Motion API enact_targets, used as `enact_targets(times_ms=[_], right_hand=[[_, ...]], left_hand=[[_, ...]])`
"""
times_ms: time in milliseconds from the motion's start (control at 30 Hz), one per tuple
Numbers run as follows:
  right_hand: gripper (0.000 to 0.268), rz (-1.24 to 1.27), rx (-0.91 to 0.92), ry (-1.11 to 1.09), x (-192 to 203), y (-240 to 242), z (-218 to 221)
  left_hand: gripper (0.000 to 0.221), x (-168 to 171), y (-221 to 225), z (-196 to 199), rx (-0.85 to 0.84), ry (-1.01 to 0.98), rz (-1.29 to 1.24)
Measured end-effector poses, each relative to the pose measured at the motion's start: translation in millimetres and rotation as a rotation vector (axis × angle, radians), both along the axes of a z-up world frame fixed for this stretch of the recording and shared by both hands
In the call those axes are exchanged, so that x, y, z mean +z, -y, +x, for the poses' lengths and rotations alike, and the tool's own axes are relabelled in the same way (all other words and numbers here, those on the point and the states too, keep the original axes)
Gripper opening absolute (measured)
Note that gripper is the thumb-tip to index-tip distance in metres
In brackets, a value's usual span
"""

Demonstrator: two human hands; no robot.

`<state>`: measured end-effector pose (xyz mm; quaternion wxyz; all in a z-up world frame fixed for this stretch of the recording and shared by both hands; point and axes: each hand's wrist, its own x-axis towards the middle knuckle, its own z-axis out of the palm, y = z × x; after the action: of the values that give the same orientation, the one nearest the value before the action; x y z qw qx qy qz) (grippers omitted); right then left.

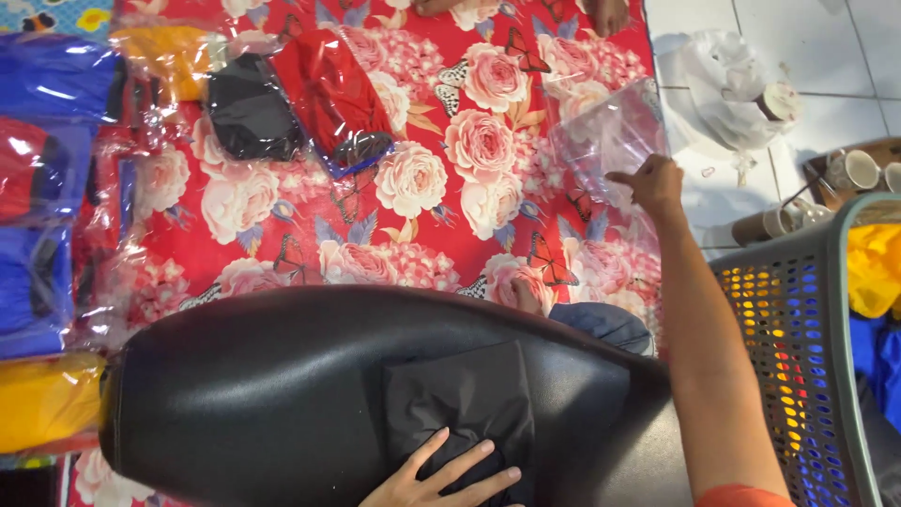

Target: Fitting a black protective cover onto a motorcycle seat, smoothing it out, and placing it into a plastic packaging sleeve.

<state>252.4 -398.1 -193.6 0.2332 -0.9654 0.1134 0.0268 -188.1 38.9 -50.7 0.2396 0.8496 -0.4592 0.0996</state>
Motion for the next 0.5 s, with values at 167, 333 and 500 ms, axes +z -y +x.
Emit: enact_targets(times_ms=[167, 333, 500], right_hand=[[0.043, 0.004, 0.14, -0.217, -57, -5, 6], [0.014, 0.192, 0.072, -0.389, -12, -13, -14], [0.031, 0.869, -0.039, -0.068, 51, -2, -41]], left_hand=[[0.047, 1, 0, 1, 0.067, 0.08, 0.04], [0.047, 0, 0, 2, 0.076, 0.076, 0.031], [0.052, 6, -2, 2, -0.01, -0.074, 0.032]])
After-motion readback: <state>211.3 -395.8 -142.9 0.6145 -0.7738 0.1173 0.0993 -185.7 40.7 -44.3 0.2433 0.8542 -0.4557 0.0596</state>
